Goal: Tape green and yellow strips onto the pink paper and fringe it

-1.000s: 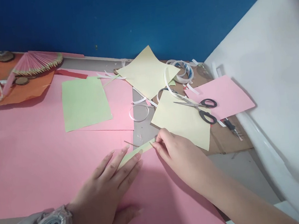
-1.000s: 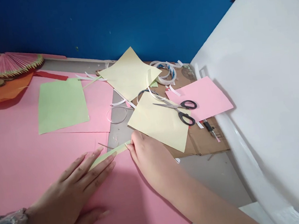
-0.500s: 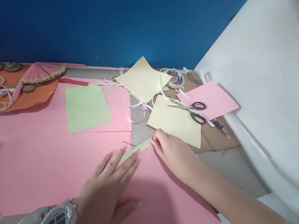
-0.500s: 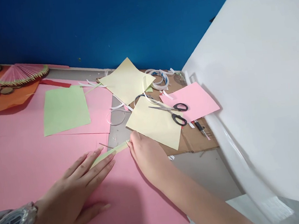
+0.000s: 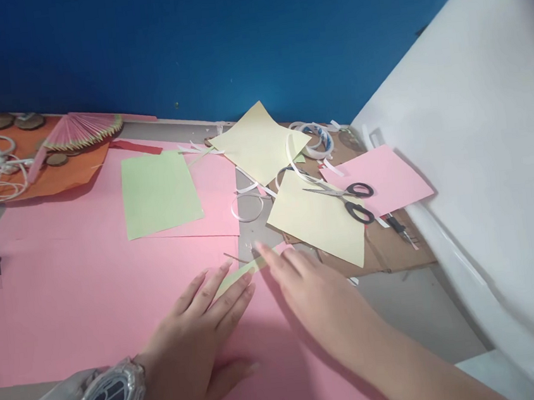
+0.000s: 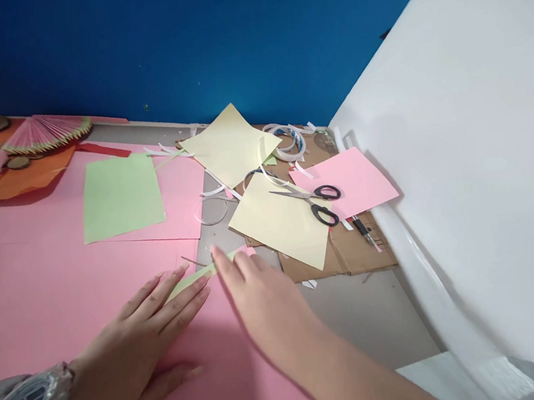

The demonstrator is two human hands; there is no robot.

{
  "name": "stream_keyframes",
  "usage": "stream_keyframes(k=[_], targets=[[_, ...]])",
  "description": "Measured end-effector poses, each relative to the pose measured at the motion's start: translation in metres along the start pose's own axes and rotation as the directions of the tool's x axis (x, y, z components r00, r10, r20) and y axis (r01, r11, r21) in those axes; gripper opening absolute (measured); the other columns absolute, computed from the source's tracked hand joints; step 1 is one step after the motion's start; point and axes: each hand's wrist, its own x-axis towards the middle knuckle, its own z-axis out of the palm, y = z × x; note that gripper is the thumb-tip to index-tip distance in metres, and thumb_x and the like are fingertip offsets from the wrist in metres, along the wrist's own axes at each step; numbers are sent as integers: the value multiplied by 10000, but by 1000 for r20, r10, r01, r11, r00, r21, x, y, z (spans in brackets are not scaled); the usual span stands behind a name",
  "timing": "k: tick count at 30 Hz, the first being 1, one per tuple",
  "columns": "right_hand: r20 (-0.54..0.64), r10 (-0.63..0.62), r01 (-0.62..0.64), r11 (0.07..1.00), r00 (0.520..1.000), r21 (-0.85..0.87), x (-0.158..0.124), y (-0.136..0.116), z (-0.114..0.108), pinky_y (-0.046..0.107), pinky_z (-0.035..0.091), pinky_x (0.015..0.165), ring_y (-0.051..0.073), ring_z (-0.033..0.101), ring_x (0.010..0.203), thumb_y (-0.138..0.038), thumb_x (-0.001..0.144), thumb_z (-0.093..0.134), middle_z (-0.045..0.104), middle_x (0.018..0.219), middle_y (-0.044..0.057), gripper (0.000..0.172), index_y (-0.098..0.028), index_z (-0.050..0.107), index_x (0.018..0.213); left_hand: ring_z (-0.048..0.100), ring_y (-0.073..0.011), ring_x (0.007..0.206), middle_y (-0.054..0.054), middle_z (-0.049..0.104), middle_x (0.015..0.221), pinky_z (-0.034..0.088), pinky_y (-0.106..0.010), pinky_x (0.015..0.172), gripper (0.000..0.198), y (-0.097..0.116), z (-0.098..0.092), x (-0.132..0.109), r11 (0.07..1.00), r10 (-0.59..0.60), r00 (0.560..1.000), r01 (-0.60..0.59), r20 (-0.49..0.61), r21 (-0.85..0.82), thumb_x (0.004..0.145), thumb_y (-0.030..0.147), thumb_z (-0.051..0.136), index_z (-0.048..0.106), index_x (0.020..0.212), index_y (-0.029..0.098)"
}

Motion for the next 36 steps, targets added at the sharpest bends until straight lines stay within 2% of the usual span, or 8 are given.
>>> stream_keyframes(k=[3,7,13,21,26,30,33,36], targets=[[104,-92,90,996,990,27,-11,-12,2,345,475,631,221,554,751,-301,919,441,600,878,79,490,-147,389,1381,290,-272,1351,-13,412,1445,250,-388,1088,682,0,0,-1,1000,-1,1000,1,7,7,839,505,473,325,1421,182],[88,25,-22,999,996,-32,-16,1,3,388,474,673,237,530,765,-415,884,499,578,853,75,526,-186,452,1354,266,-263,1362,-2,399,1453,215,-380,1096,665,0,0,-1,999,5,1000,-6,15,38,857,527,440,332,1417,185],[50,93,-86,988,994,-130,-16,21,4,416,458,727,251,535,804,-355,933,398,575,855,93,473,-168,446,1365,310,-256,1340,6,413,1444,173,-376,1102,666,4,-2,-2,994,-9,1000,8,11,105,854,553,430,367,1399,176],[62,135,-136,991,989,15,-15,18,-5,396,482,742,250,566,862,-347,922,423,607,932,99,493,-145,405,1371,380,-247,1301,-62,398,1449,279,-380,1057,656,-1,-10,-58,962,-246,969,248,-36,114,862,412,483,249,1434,193],[-26,-8,12,987,1000,160,6,28,-20,379,418,868,237,509,1044,-389,877,531,565,1103,69,318,-230,540,1153,525,-266,1121,-74,546,1255,438,-376,904,624,-13,-20,-62,795,-606,794,604,-42,-46,768,571,561,402,1272,238],[28,-140,128,957,990,260,26,34,-24,392,355,910,217,486,1058,-392,845,590,578,1072,17,259,-271,542,1068,585,-238,918,-57,614,1039,466,-366,799,503,-15,-29,-34,714,-664,729,685,169,-149,767,568,556,501,1125,218],[84,-136,99,932,987,349,30,37,-24,373,368,857,198,500,941,-404,870,545,572,907,2,158,-246,552,858,542,-178,683,-11,577,747,437,-306,642,320,-20,-39,-15,741,-551,779,621,298,-255,865,486,436,551,797,195],[66,-124,81,889,990,450,30,40,-26,360,359,868,183,487,915,-390,926,440,541,874,5,249,-228,520,755,495,-151,695,0,512,707,408,-272,678,352,-32,-49,0,777,-429,882,471,196,-416,909,409,371,491,662,188]])
